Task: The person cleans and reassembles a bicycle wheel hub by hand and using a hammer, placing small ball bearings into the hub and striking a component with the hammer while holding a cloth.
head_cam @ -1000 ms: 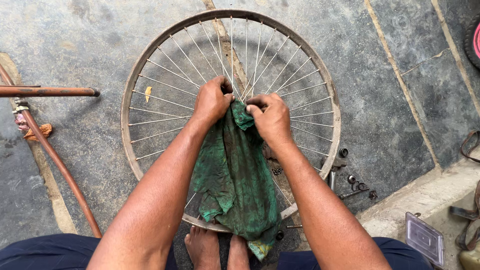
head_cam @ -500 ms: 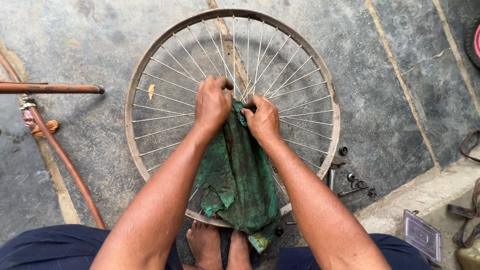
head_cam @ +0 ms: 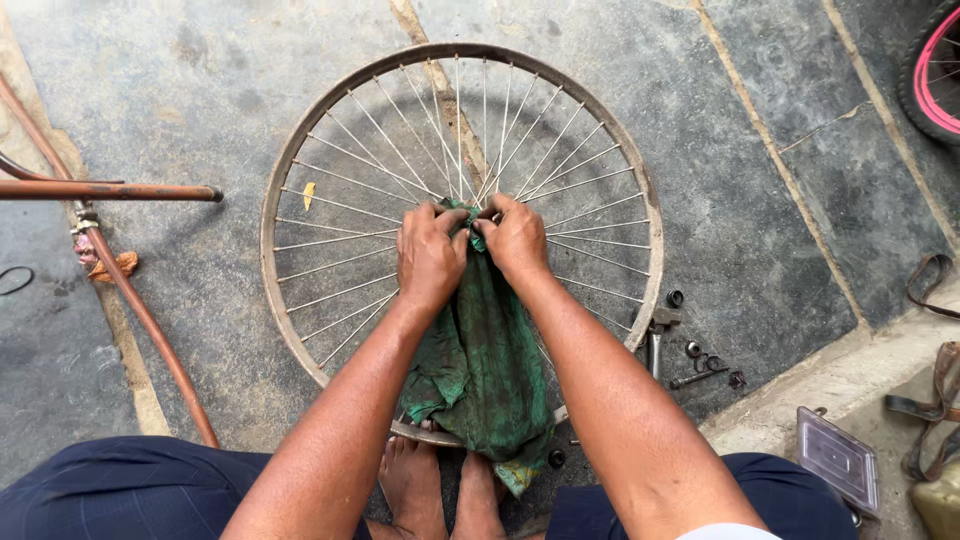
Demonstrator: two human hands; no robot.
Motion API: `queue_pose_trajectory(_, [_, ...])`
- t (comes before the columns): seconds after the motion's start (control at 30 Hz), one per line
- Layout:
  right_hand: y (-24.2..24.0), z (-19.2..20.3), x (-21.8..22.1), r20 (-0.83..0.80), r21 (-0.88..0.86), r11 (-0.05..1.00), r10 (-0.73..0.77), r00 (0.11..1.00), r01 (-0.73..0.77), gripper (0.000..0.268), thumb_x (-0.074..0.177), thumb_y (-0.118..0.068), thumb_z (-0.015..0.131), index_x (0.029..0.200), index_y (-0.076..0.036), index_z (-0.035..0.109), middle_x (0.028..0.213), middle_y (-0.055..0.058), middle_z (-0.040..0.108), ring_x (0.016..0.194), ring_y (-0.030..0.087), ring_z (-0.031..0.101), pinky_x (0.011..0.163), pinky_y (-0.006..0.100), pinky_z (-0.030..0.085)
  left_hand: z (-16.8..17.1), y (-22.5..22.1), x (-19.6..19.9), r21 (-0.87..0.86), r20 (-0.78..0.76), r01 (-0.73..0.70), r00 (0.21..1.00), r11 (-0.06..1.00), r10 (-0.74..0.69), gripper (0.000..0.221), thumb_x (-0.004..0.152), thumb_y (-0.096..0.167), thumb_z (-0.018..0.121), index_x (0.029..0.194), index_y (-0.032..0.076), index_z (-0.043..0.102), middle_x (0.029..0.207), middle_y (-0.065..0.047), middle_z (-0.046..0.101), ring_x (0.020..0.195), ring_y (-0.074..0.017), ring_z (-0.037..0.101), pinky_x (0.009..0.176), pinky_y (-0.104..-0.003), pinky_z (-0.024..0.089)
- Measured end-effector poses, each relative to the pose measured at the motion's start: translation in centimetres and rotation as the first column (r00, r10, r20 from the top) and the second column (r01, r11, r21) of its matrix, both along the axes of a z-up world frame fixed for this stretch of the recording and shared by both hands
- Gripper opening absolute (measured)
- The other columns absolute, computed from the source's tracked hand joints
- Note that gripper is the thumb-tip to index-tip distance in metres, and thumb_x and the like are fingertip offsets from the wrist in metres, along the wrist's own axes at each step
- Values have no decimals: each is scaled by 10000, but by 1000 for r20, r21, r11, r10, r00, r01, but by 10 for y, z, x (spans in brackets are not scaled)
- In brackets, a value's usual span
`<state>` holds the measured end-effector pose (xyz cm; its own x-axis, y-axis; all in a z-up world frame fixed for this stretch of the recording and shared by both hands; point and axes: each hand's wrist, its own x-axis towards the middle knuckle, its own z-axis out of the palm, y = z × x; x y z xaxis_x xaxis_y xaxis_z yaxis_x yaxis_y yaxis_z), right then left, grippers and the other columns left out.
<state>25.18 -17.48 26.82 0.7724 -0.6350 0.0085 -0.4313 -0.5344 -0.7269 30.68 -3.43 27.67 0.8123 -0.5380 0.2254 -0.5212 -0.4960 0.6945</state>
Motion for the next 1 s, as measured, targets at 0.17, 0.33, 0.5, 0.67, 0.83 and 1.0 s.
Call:
queue_pose_trajectory(0.17, [-52,-17,-42,80,-1,990,-139,987,139,186,922,-187,709,1094,-155,773,954,132,762,849,306,732,763,414,559,-9,0,-9,179,293,142,937,974,-190,474,942,305,668,1374,112,636,1469,-96,565,1375,-355,460,1103,-512,355])
queue_pose_trajectory(0.33, [-167,-52,-198,-94,-363,820,-505,858,442,249,947,-237,696,1132,-88,769,1078,189,760,1030,379,708,880,463,551,-26,7,-14,326,337,235,876,916,-345,671,1007,448,561,1558,84,443,1626,-109,416,1525,-349,322,1226,-522,250])
queue_pose_trajectory(0.5, [-193,-108,-289,-875,-11,915,-204,440,403,500,863,-432,804,1045,31,752,1068,256,780,987,382,782,868,461,593,-20,7,-22,551,361,139,849,823,-385,806,954,559,522,1594,107,335,1673,-83,286,1519,-360,280,1206,-558,218])
queue_pose_trajectory(0.67, [-158,-167,-293,-864,-139,969,-219,453,202,364,814,-260,784,1105,-42,764,1261,208,693,1180,359,680,997,429,541,-13,7,-25,637,371,104,827,764,-422,858,949,597,526,1623,110,315,1697,-77,272,1481,-380,328,1176,-571,266])
queue_pose_trajectory(0.83, [-163,-157,-290,-830,-103,925,-283,481,367,388,839,-291,765,1125,-29,742,1239,241,688,1167,372,678,980,444,548,-13,9,-25,620,375,107,830,777,-414,871,945,578,570,1631,103,321,1700,-80,284,1441,-404,376,1160,-572,298])
queue_pose_trajectory(1.0, [-174,-71,-268,-738,-60,833,-408,538,550,382,951,-307,660,984,65,739,857,244,758,738,341,763,700,459,589,-23,11,-24,570,360,151,838,808,-410,870,961,554,605,1635,80,324,1694,-105,289,1443,-428,367,1164,-581,292])
